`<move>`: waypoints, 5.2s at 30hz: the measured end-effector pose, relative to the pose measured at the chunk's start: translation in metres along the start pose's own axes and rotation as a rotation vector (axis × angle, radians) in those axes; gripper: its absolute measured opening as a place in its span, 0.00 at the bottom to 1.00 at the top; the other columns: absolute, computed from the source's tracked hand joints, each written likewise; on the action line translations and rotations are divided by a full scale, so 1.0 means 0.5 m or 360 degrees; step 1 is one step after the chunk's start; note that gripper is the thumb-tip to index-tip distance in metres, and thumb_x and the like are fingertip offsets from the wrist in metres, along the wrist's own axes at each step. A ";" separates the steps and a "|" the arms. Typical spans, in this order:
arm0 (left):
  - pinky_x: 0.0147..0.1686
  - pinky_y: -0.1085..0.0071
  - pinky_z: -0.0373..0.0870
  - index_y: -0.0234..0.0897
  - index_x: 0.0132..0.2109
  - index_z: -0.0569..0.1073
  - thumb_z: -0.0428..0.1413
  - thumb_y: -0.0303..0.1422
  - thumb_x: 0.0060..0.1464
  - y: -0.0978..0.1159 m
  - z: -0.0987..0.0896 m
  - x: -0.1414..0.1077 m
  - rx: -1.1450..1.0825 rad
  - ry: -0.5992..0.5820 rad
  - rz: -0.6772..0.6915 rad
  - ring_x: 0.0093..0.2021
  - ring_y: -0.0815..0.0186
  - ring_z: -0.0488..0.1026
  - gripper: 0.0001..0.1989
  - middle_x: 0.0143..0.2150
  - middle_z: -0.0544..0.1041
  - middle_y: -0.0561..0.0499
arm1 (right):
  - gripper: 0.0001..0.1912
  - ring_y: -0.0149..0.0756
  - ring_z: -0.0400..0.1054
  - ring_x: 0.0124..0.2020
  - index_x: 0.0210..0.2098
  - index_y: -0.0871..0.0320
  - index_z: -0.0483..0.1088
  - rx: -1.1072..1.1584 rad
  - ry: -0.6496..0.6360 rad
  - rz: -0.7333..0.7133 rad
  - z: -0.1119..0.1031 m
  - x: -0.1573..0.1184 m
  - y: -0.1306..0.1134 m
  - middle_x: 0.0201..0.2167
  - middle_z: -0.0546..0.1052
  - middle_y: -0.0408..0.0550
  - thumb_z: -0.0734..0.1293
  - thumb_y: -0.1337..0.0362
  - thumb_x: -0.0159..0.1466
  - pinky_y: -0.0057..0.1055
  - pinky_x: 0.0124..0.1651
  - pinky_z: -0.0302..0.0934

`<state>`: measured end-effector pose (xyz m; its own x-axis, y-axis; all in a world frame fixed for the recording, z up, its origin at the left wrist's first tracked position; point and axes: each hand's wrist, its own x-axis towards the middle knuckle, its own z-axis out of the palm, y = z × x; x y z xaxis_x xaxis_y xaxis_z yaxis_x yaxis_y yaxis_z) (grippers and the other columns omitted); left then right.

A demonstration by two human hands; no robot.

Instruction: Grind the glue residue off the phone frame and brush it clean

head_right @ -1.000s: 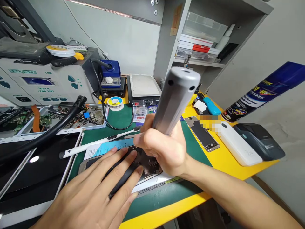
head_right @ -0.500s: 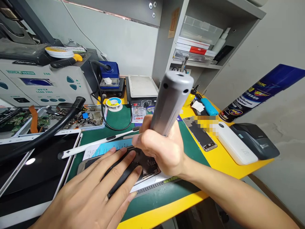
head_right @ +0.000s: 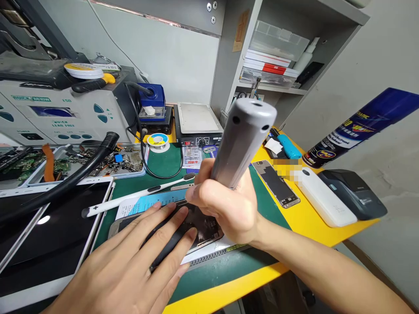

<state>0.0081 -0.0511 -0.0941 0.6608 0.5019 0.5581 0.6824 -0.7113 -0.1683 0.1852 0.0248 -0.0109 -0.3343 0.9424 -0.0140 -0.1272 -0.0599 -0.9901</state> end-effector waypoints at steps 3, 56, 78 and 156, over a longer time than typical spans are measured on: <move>0.55 0.44 0.74 0.32 0.57 0.77 0.48 0.29 0.64 -0.001 0.006 -0.005 0.0006 0.0011 0.0011 0.62 0.38 0.71 0.19 0.59 0.77 0.33 | 0.12 0.27 0.50 0.17 0.14 0.54 0.60 -0.0056 0.0011 -0.0022 -0.001 -0.002 -0.002 0.12 0.58 0.38 0.67 0.69 0.47 0.32 0.22 0.43; 0.67 0.47 0.60 0.32 0.56 0.78 0.50 0.31 0.66 0.011 0.001 0.003 -0.0213 0.0024 -0.0191 0.65 0.42 0.68 0.18 0.60 0.76 0.36 | 0.12 0.30 0.52 0.19 0.12 0.54 0.61 -0.0203 0.0037 0.0008 -0.007 -0.010 -0.003 0.12 0.60 0.39 0.69 0.67 0.46 0.33 0.23 0.47; 0.64 0.44 0.67 0.33 0.56 0.76 0.53 0.45 0.65 0.000 -0.012 0.041 -0.0207 0.0104 -0.0055 0.60 0.49 0.73 0.22 0.60 0.76 0.35 | 0.12 0.29 0.52 0.18 0.13 0.54 0.61 -0.0147 0.0015 -0.0013 -0.004 -0.016 -0.006 0.12 0.60 0.38 0.68 0.70 0.47 0.33 0.22 0.46; 0.62 0.43 0.67 0.32 0.58 0.77 0.54 0.30 0.62 0.003 -0.007 0.000 -0.0153 -0.0057 -0.0063 0.62 0.40 0.72 0.19 0.60 0.76 0.35 | 0.12 0.28 0.54 0.16 0.13 0.55 0.62 -0.0068 -0.0051 -0.0111 -0.009 -0.015 0.006 0.12 0.63 0.38 0.69 0.69 0.48 0.32 0.22 0.48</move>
<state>0.0079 -0.0537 -0.0915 0.6456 0.5467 0.5332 0.6764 -0.7335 -0.0668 0.1915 0.0190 -0.0145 -0.3556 0.9328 0.0591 -0.1114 0.0205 -0.9936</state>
